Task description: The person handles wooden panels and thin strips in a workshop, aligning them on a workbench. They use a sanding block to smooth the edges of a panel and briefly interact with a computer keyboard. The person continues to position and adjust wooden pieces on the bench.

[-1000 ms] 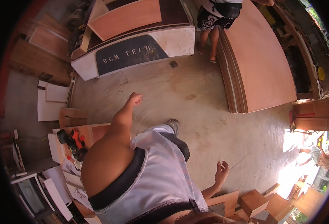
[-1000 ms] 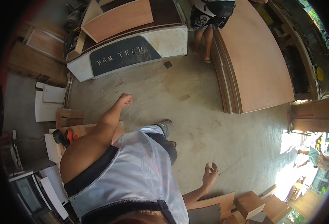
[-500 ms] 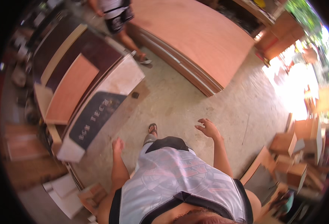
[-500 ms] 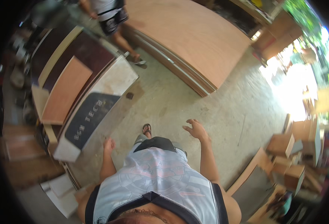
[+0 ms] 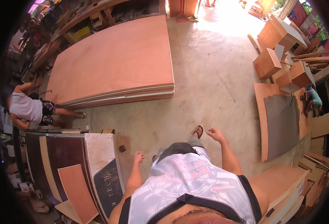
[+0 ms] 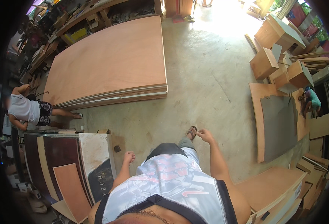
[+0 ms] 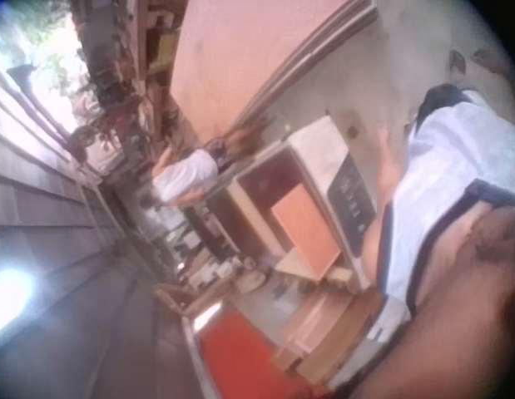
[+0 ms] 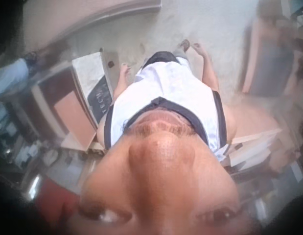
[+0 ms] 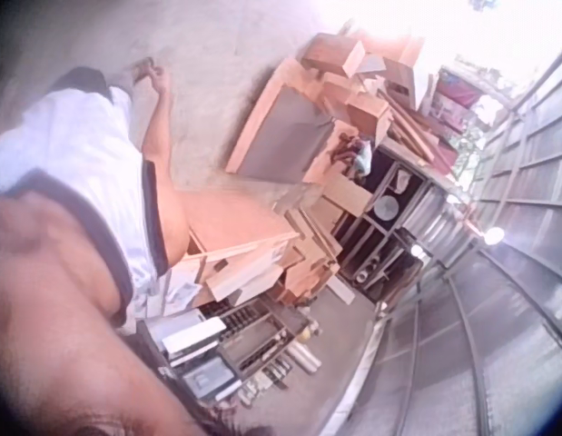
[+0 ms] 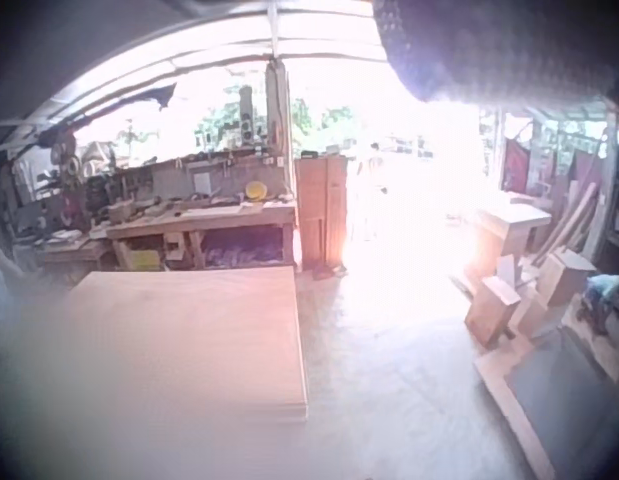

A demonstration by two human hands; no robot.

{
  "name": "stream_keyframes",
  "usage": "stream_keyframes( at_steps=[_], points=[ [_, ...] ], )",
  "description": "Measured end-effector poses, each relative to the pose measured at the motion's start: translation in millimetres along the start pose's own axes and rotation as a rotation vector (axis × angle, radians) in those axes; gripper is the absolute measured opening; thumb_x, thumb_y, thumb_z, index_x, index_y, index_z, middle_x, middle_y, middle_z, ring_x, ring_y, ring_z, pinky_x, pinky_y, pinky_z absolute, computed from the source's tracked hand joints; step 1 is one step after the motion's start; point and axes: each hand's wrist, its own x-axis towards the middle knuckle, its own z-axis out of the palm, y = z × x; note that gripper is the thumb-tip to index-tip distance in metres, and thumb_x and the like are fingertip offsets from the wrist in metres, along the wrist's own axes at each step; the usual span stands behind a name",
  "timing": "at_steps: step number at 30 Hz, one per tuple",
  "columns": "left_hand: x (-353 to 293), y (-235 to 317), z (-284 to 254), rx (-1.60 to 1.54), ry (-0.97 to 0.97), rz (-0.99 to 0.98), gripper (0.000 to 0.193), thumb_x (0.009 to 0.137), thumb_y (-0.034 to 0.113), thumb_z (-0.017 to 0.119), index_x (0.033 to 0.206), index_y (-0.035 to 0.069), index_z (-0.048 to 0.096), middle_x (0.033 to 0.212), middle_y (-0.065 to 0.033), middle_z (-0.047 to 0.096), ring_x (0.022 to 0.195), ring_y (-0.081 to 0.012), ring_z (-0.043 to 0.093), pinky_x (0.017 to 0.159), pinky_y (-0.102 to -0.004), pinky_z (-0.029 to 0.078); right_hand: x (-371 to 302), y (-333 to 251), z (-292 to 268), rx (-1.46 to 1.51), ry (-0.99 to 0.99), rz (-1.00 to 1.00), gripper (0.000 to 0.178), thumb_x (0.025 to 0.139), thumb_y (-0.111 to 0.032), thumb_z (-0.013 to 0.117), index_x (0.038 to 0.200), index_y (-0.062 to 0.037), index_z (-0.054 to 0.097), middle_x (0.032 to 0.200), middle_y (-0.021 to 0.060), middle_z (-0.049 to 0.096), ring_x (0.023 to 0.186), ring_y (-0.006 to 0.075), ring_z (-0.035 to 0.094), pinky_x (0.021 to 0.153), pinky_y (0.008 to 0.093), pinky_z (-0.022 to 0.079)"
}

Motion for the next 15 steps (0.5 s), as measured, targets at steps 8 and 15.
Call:
stream_keyframes(
  at_steps=[8, 15],
  points=[
    [40, 248, 168, -0.001, 0.039, 0.133, 0.028, 0.099, 0.028, 0.065, 0.118, 0.008, 0.056, 0.095, -0.0058, 0.069, 0.074, -0.0138, 0.067, 0.053, -0.0267, 0.050, -7, 175, -114, 0.454, 0.090, 0.841, 0.041, 0.096, -0.041, 0.068, 0.124, -0.0110, 0.062, 0.110, 0.0067, 0.070, 0.095, 0.0228, 0.067, 0.085, 0.0484, 0.051],
    [60, 270, 292, 0.146, -0.201, -0.059, 0.032, 0.098, 0.029, 0.067, 0.121, 0.007, 0.057, 0.097, -0.0085, 0.069, 0.076, -0.0168, 0.067, 0.055, -0.0306, 0.051, 104, 164, -234, 0.597, 0.394, 0.648, 0.035, 0.095, -0.036, 0.069, 0.116, -0.0079, 0.063, 0.094, 0.0021, 0.067, 0.078, 0.0133, 0.063, 0.066, 0.0321, 0.051]
  ],
)
